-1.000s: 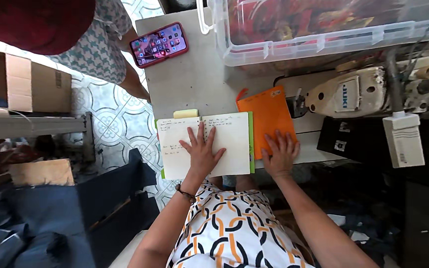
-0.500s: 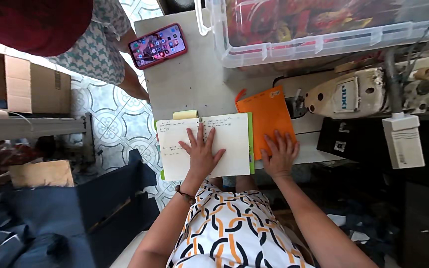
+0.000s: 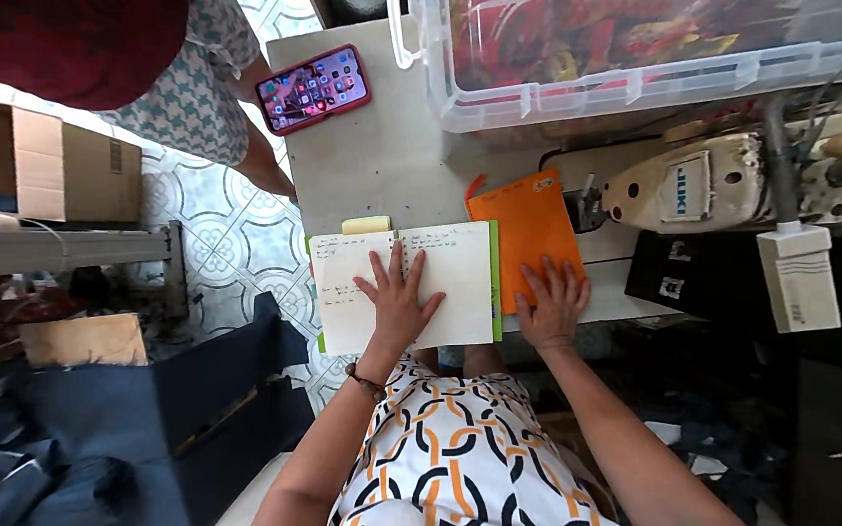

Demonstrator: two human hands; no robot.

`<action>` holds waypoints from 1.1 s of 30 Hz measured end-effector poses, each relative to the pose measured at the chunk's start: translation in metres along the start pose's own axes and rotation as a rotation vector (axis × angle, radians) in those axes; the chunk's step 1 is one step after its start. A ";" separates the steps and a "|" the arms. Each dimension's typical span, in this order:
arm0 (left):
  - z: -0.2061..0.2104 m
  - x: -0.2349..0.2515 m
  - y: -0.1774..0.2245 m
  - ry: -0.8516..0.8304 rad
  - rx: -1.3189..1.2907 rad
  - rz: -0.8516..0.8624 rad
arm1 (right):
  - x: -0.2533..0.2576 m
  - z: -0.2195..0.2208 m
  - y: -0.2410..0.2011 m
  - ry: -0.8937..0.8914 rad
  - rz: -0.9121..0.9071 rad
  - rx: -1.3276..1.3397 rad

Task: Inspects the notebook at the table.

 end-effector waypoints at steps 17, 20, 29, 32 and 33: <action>0.002 0.000 -0.001 -0.029 -0.017 -0.011 | 0.000 0.000 0.001 -0.029 0.016 0.020; 0.003 -0.001 -0.001 -0.018 -0.014 -0.006 | -0.001 0.001 0.001 -0.008 0.009 0.018; 0.003 -0.001 -0.002 -0.018 -0.012 -0.009 | -0.001 0.001 0.001 0.006 0.002 0.002; 0.004 -0.001 -0.002 -0.021 -0.004 -0.008 | -0.001 0.001 0.001 0.020 0.001 0.005; 0.004 -0.001 -0.003 -0.028 -0.001 -0.012 | -0.002 0.001 0.001 0.018 0.002 0.006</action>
Point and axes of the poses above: each hand's wrist, its own x-axis towards the middle knuckle, its own z-axis out of the palm, y = z × x, the point moved 9 cm from there along x, towards the middle knuckle, and after that the axes turned 2 degrees about -x, right-handed, at the moved point
